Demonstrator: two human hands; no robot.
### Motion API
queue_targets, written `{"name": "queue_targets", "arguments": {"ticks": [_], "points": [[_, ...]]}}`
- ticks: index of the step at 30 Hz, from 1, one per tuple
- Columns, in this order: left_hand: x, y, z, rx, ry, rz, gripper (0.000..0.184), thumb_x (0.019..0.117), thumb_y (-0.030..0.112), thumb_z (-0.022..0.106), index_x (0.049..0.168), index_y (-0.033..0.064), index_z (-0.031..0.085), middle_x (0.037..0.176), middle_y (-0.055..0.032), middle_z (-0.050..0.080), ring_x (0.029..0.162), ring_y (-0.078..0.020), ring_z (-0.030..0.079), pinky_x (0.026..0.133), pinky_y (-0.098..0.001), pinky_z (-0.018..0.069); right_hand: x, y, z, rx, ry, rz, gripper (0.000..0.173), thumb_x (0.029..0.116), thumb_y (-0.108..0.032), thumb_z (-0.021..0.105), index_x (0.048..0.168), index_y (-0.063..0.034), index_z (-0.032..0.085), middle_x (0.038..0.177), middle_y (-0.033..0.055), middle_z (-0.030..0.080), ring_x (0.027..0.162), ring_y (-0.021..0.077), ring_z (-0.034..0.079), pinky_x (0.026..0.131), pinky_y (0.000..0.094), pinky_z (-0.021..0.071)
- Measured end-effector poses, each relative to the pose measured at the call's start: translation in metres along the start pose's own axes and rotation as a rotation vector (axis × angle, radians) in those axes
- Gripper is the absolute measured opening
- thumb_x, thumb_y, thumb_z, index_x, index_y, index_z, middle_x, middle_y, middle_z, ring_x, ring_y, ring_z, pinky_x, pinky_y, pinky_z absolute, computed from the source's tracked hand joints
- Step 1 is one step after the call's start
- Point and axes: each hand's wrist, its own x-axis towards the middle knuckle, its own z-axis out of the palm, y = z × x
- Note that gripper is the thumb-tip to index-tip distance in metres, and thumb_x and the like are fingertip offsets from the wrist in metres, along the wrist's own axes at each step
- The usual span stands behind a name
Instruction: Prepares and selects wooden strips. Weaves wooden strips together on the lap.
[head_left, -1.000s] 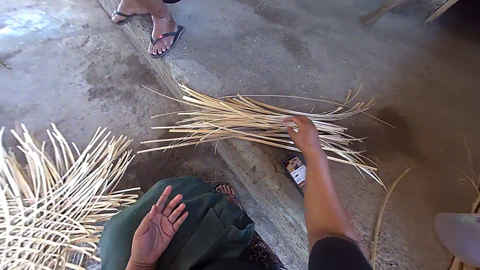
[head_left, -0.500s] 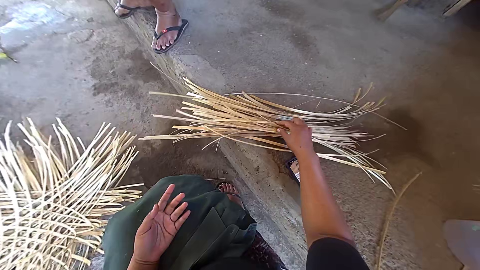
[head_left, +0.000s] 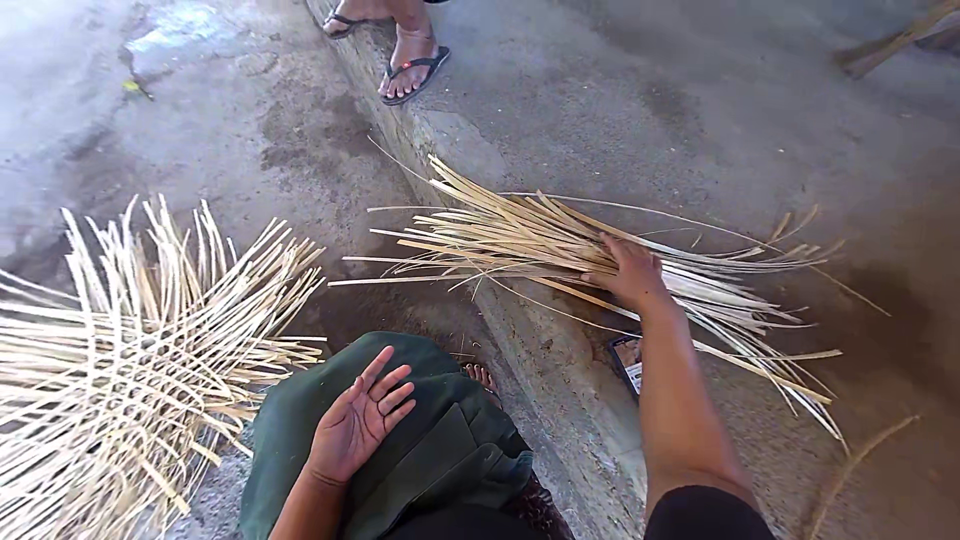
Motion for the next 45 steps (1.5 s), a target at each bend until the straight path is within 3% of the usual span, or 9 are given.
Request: {"name": "queue_targets", "arguments": {"ticks": [3,7,11,16,21,25,28,35,45], "points": [[-0.001,-0.001,0.0,0.03,0.007,0.003,0.051,0.1084,0.037,0.042,0.156,0.0173,0.045,0.146,-0.0161,0.057,0.128,-0.0323,0.061,0.107,-0.0487,0.0503,0.007,0.005,0.006,-0.006,-0.009,0.041,0.067,0.086,-0.046,0.081,0.14,-0.0108,0.062,0.138,0.0238,0.059,0.132,0.0472,0.05,0.107,0.0754,0.0318],[0.001,-0.002,0.003,0.124,0.027,0.011,0.051,0.1075,0.041,0.042,0.153,0.0203,0.05,0.144,-0.01,0.061,0.126,-0.0266,0.063,0.105,-0.046,0.0527,0.003,0.015,0.017,-0.046,0.085,-0.017,0.054,0.0864,-0.045,0.08,0.127,-0.0115,0.07,0.126,0.0201,0.066,0.126,0.0424,0.056,0.103,0.0722,0.0381],[0.001,-0.003,0.002,0.101,0.017,0.002,0.05,0.1084,0.04,0.039,0.153,0.0188,0.051,0.143,-0.0088,0.062,0.125,-0.024,0.064,0.104,-0.0432,0.0536,-0.009,0.022,0.013,-0.144,0.163,0.02,0.044,0.0897,-0.043,0.078,0.125,-0.0177,0.071,0.123,0.0121,0.068,0.122,0.0338,0.059,0.1,0.062,0.042],[0.001,0.002,-0.002,0.071,-0.031,-0.042,0.05,0.1092,0.039,0.037,0.154,0.0197,0.049,0.146,-0.0074,0.06,0.129,-0.0225,0.062,0.108,-0.0423,0.0511,-0.031,0.031,-0.01,-0.17,0.227,0.1,0.043,0.0865,-0.041,0.081,0.122,-0.0175,0.073,0.12,0.0133,0.068,0.119,0.0356,0.06,0.1,0.0628,0.0411],[0.004,0.005,-0.002,0.051,-0.091,-0.081,0.05,0.1097,0.038,0.036,0.156,0.0211,0.046,0.149,-0.0052,0.058,0.134,-0.0211,0.058,0.112,-0.0422,0.0467,-0.045,0.057,0.008,0.043,0.099,0.148,0.071,0.079,-0.051,0.084,0.141,-0.0233,0.062,0.14,0.0138,0.06,0.135,0.0373,0.049,0.111,0.0672,0.0328],[0.002,0.007,0.0,0.074,-0.07,-0.085,0.05,0.1098,0.039,0.035,0.155,0.0219,0.048,0.148,-0.0038,0.059,0.133,-0.0197,0.059,0.112,-0.0414,0.0467,-0.052,0.056,0.015,0.141,0.13,0.131,0.074,0.0843,-0.045,0.08,0.151,-0.0287,0.053,0.152,0.009,0.052,0.144,0.0345,0.041,0.119,0.0657,0.024],[0.002,0.007,-0.001,0.038,-0.091,-0.088,0.05,0.11,0.037,0.035,0.155,0.0201,0.047,0.149,-0.0052,0.058,0.134,-0.0206,0.058,0.113,-0.0421,0.0455,-0.057,0.049,0.019,0.156,0.18,0.117,0.065,0.0883,-0.03,0.075,0.15,-0.0299,0.054,0.155,0.0062,0.049,0.149,0.0326,0.036,0.12,0.0671,0.0206],[0.002,0.005,0.0,0.001,-0.082,-0.083,0.05,0.1094,0.036,0.038,0.155,0.0185,0.047,0.148,-0.0069,0.058,0.134,-0.022,0.058,0.113,-0.043,0.0462,-0.061,0.038,0.023,0.112,0.211,0.125,0.058,0.0954,-0.016,0.062,0.152,-0.0251,0.053,0.159,0.0066,0.046,0.154,0.0337,0.029,0.121,0.0685,0.0159],[0.001,0.005,-0.001,0.022,-0.065,-0.076,0.05,0.1097,0.037,0.037,0.155,0.0189,0.048,0.148,-0.0066,0.059,0.133,-0.0217,0.059,0.112,-0.043,0.0468,-0.062,0.037,0.014,0.171,0.4,0.013,0.043,0.0932,-0.004,0.057,0.133,-0.0128,0.069,0.144,0.0115,0.061,0.143,0.0296,0.047,0.124,0.0533,0.0276]]}}
